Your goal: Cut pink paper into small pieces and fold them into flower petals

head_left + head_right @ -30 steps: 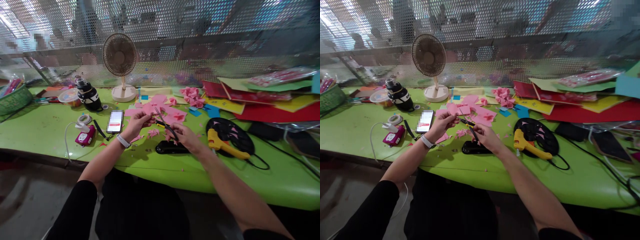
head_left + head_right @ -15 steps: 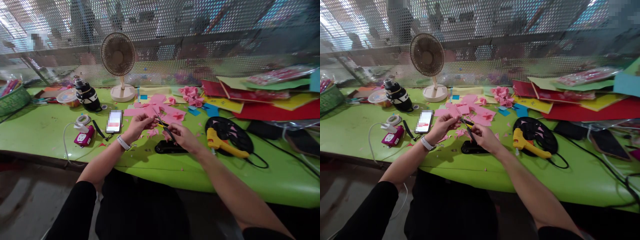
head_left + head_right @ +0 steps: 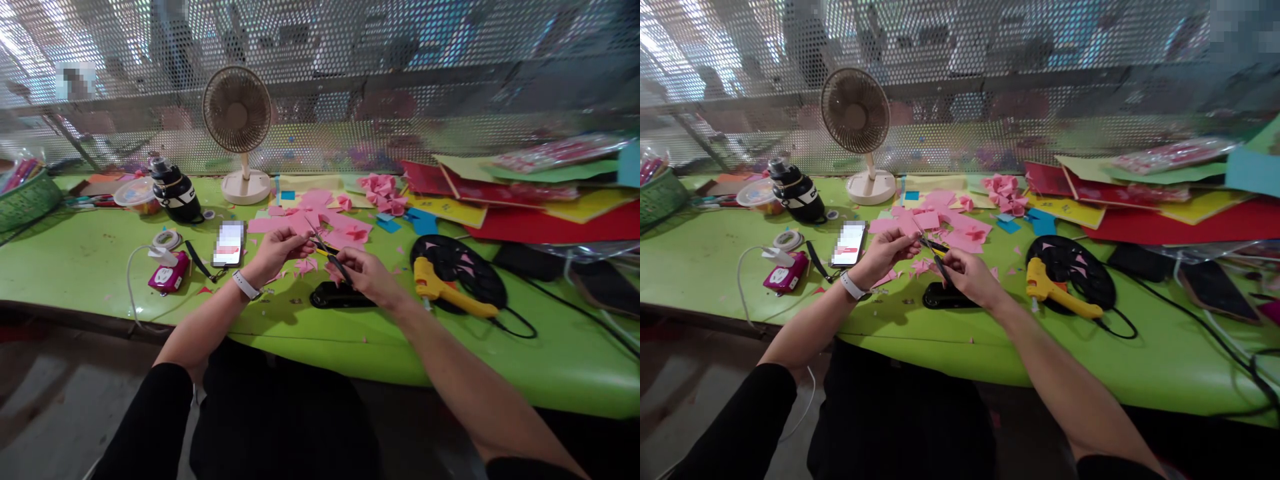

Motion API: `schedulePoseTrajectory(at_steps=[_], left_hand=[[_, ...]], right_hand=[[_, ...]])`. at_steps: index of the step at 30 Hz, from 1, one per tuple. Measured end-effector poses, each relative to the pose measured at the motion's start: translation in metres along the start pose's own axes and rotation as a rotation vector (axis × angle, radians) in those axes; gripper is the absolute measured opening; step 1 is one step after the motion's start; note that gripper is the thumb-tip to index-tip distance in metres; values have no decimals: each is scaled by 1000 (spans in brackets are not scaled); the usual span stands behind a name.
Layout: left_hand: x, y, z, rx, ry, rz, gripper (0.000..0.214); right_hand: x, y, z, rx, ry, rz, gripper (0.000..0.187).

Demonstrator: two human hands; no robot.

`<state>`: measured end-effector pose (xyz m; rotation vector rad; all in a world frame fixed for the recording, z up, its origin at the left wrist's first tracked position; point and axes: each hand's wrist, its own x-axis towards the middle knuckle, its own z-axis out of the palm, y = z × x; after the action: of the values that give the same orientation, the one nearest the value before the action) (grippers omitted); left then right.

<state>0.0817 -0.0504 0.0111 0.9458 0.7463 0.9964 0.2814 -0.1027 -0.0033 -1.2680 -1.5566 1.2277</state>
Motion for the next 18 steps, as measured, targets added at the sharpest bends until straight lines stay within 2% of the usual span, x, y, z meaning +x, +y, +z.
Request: schedulePoseTrajectory(at_steps=[6,11,18], left_hand=[[3,-4,-6,14,-26,18,24],[0,-3,-7,131,-54,62,36],[4,-3,-7,161,-25,179,45]], right_hand=[[2,2,0,31,5,11,49],[1,2,-2,45,0,24,48],[-1,-3,-2,72,7,40,49]])
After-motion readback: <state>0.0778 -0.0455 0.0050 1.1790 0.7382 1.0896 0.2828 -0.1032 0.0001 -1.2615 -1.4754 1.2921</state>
